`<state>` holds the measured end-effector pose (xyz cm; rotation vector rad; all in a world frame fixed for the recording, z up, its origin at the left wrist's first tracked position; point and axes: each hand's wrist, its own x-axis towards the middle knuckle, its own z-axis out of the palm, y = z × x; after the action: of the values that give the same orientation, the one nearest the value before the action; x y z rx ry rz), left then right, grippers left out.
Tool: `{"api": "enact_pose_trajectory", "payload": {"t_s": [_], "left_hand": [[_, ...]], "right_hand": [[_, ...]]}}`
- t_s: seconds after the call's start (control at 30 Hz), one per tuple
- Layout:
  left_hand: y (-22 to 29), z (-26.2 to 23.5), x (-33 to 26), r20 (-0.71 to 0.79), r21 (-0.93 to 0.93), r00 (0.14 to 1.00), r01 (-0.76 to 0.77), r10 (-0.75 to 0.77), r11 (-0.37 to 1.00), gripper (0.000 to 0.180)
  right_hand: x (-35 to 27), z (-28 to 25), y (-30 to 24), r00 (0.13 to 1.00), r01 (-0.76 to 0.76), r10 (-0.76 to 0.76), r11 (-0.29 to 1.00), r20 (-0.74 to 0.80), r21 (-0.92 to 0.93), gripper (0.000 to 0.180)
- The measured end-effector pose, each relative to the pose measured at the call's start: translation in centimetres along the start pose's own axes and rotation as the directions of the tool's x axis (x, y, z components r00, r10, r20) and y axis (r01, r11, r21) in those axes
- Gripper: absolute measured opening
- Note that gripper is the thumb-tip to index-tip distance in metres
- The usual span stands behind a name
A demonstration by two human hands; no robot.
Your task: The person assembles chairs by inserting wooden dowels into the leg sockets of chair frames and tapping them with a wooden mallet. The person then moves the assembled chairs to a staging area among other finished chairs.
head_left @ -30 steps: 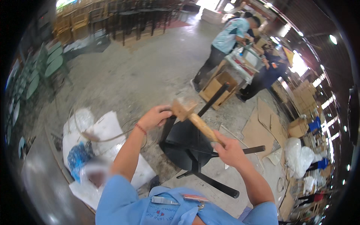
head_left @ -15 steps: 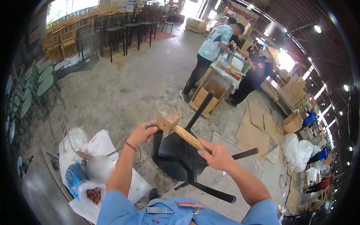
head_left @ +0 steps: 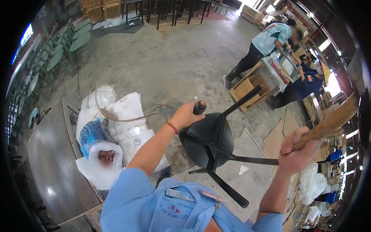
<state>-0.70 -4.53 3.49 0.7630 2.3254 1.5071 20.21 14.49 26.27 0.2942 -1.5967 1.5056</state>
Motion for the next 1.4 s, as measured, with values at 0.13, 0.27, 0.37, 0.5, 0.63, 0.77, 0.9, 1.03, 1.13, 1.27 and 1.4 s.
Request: {"api": "enact_pose_trajectory", "payload": {"t_s": [0.13, 0.27, 0.37, 0.5, 0.63, 0.77, 0.9, 1.03, 1.13, 1.27, 1.4], "left_hand": [[-0.6, 1.0, 0.1, 0.001, 0.035, 1.0, 0.019, -0.019, 0.999, 0.054], [-1.2, -0.4, 0.1, -0.027, 0.001, 1.0, -0.003, 0.004, 1.0, 0.051], [0.8, 0.7, 0.4, 0.003, -0.009, 1.0, 0.005, -0.005, 1.0, 0.051], [0.9, 1.0, -0.9, -0.114, -0.131, 0.993, 0.024, -0.039, 0.991, 0.055], [-4.9, 3.7, -4.4, -0.108, -0.832, 0.898, 0.153, -0.426, 0.533, 0.024], [-10.2, 9.9, -11.4, 0.272, -0.933, 0.756, 0.359, -0.595, 0.028, 0.015], [-9.8, 16.8, -16.7, 0.487, -0.753, 0.669, 0.648, -0.561, 0.119, 0.024], [-4.3, 21.8, -23.2, 0.572, -0.535, 0.621, 0.778, -0.536, 0.331, 0.032], [-1.2, 26.4, -28.3, 0.608, -0.399, 0.611, 0.787, -0.507, 0.47, 0.035], [4.5, 33.6, -31.2, 0.694, -0.073, 0.636, 0.529, -0.337, 0.846, 0.033], [5.7, 42.7, -31.8, 0.62, 0.016, 0.764, -0.238, 0.178, 0.971, 0.04]], "right_hand": [[-6.1, -1.4, 5.9, 0.545, -0.176, 0.803, 0.392, 0.243, -0.903, 0.048], [-5.9, -7.5, 3.1, 0.533, -0.416, 0.843, 0.331, 0.068, -0.847, 0.049], [-5.5, -9.6, -0.5, 0.626, -0.646, 0.78, 0.499, -0.027, -0.578, 0.048], [-5.3, -10.1, -1.9, 0.728, -0.669, 0.654, 0.61, -0.207, -0.425, 0.042], [-7.8, -17.1, -4.0, 0.843, -0.537, 0.466, 0.765, -0.268, -0.356, 0.029], [-11.4, -24.0, -7.0, 0.845, -0.5, 0.354, 0.791, -0.401, -0.353, 0.02], [-16.9, -30.0, -8.1, 0.684, -0.696, 0.454, 0.641, -0.571, -0.324, 0.02], [-24.5, -34.8, -6.3, 0.467, -0.877, 0.625, 0.418, -0.626, -0.237, 0.021], [-32.0, -37.0, -4.5, 0.302, -0.947, 0.789, 0.311, -0.535, -0.078, 0.022], [-39.6, -36.1, -4.8, 0.189, -0.946, 0.893, 0.277, -0.409, 0.168, 0.021], [-40.8, -34.3, -7.5, 0.179, -0.918, 0.941, 0.265, -0.287, 0.296, 0.019]]}}
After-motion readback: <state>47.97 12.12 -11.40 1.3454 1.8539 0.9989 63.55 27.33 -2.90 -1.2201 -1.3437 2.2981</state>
